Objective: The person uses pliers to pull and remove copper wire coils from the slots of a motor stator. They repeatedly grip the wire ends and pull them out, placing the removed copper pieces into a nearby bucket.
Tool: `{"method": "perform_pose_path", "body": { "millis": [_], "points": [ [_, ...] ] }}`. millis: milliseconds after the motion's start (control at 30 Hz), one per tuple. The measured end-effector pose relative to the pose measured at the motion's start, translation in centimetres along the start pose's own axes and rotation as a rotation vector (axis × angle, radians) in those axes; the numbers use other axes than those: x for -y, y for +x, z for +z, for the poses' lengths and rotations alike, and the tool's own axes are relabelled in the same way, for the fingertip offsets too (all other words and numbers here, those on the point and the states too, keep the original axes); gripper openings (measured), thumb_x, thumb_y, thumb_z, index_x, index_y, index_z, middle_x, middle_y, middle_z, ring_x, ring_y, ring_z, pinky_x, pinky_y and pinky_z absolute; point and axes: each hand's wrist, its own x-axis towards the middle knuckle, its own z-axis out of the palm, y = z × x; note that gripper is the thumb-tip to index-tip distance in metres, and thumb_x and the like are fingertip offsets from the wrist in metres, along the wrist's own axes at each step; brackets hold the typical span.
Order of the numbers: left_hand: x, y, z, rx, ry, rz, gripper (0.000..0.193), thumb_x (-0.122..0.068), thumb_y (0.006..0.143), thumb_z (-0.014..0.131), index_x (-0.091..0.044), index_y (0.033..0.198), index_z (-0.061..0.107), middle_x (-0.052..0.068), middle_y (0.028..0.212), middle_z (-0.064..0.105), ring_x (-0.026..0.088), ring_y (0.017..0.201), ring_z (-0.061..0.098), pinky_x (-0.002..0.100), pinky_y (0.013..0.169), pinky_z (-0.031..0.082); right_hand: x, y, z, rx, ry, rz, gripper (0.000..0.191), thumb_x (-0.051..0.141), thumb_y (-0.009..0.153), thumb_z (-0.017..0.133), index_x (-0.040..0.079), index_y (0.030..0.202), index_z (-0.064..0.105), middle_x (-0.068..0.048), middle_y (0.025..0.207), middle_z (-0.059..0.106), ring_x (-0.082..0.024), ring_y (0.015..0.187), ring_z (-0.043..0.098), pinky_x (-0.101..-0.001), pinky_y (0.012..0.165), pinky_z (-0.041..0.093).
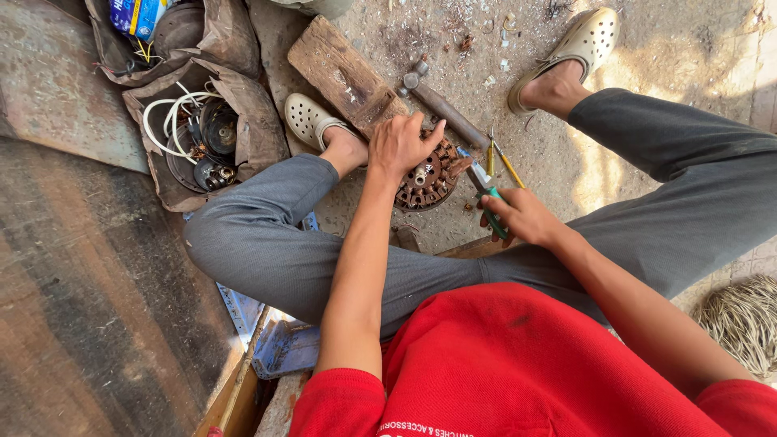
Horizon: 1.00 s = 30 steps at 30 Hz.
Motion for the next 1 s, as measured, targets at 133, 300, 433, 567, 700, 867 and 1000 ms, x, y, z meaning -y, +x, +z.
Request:
{"method": "perform_pose_path", "body": {
  "millis": [133,300,433,567,700,867,1000],
  "points": [
    [-0.1,0.0,0.0,-0.003,-0.012,-0.001,0.054,-0.055,0.094,0.064,-0.007,0.069,0.064,0.02,0.063,0.067,0.037,0.06,0.07,0.053,0.06,0.056,-0.1,-0.1,-1.2,0.13,0.669,0.029,0.041,0.03,0.104,0.043,-0.005,0.111,0.064,-0.016,0.087,0.073,-0.026,0.059,0.072,-0.0358,0.044,0.058],
    [-0.8,0.2,-1.1,0.042,-0.018,-0.04,0.054,-0.055,0.093,0.065,-0.005,0.073,0.066,0.021,0.069,0.07,0.04,0.066,0.071,0.053,0.064,0.056,0.4,-1.4,-2.4,-0.077,0.571,-0.148,0.032,0.006,0.095,0.052,-0.003,0.125,0.056,-0.017,0.102,0.072,-0.025,0.078,0.074,-0.033,0.048,0.054],
    [-1.9,1.4,-4.1,0.183,-0.216,-0.141,0.049,-0.053,0.094,0.067,-0.005,0.103,0.076,0.024,0.095,0.074,0.041,0.09,0.072,0.052,0.079,0.054,0.1,-0.8,-2.2,-0.249,0.54,-0.121,0.039,-0.002,0.093,0.048,-0.002,0.132,0.052,-0.014,0.108,0.073,-0.026,0.087,0.075,-0.0357,0.056,0.06],
    [-5.4,3.2,-6.7,0.093,-0.22,0.069,0.05,-0.041,0.092,0.07,-0.006,0.128,0.068,0.019,0.123,0.071,0.037,0.114,0.068,0.048,0.099,0.051,-0.5,0.2,-2.0,-0.333,0.468,-0.18,0.039,-0.007,0.091,0.045,-0.005,0.129,0.051,-0.014,0.113,0.07,-0.026,0.092,0.075,-0.0398,0.064,0.065],
    [-11.3,4.2,-5.8,0.047,-0.141,0.391,0.056,-0.036,0.088,0.072,-0.004,0.133,0.062,0.021,0.132,0.065,0.037,0.116,0.067,0.046,0.1,0.052,-0.5,0.3,-2.0,-0.429,0.211,-0.204,0.031,-0.006,0.09,0.049,-0.007,0.12,0.058,-0.016,0.107,0.073,-0.026,0.092,0.077,-0.0387,0.068,0.066],
    [-14.7,4.0,-2.8,0.143,-0.029,0.411,0.03,-0.011,0.097,0.066,-0.006,0.127,0.069,0.012,0.113,0.071,0.028,0.097,0.073,0.039,0.082,0.06,-0.7,0.1,-2.6,-0.481,0.01,-0.2,0.031,-0.003,0.088,0.053,-0.007,0.119,0.058,-0.025,0.096,0.072,-0.039,0.091,0.074,-0.0465,0.079,0.061],
    [-14.1,5.0,-1.3,-0.045,0.018,0.482,0.017,-0.005,0.103,0.065,0.0,0.119,0.07,0.012,0.103,0.072,0.022,0.086,0.073,0.031,0.072,0.06,-1.9,0.5,-2.9,-0.593,-0.224,-0.32,0.052,-0.005,0.082,0.051,-0.01,0.134,0.051,-0.036,0.109,0.065,-0.053,0.101,0.061,-0.0555,0.092,0.047]
  ]
}}
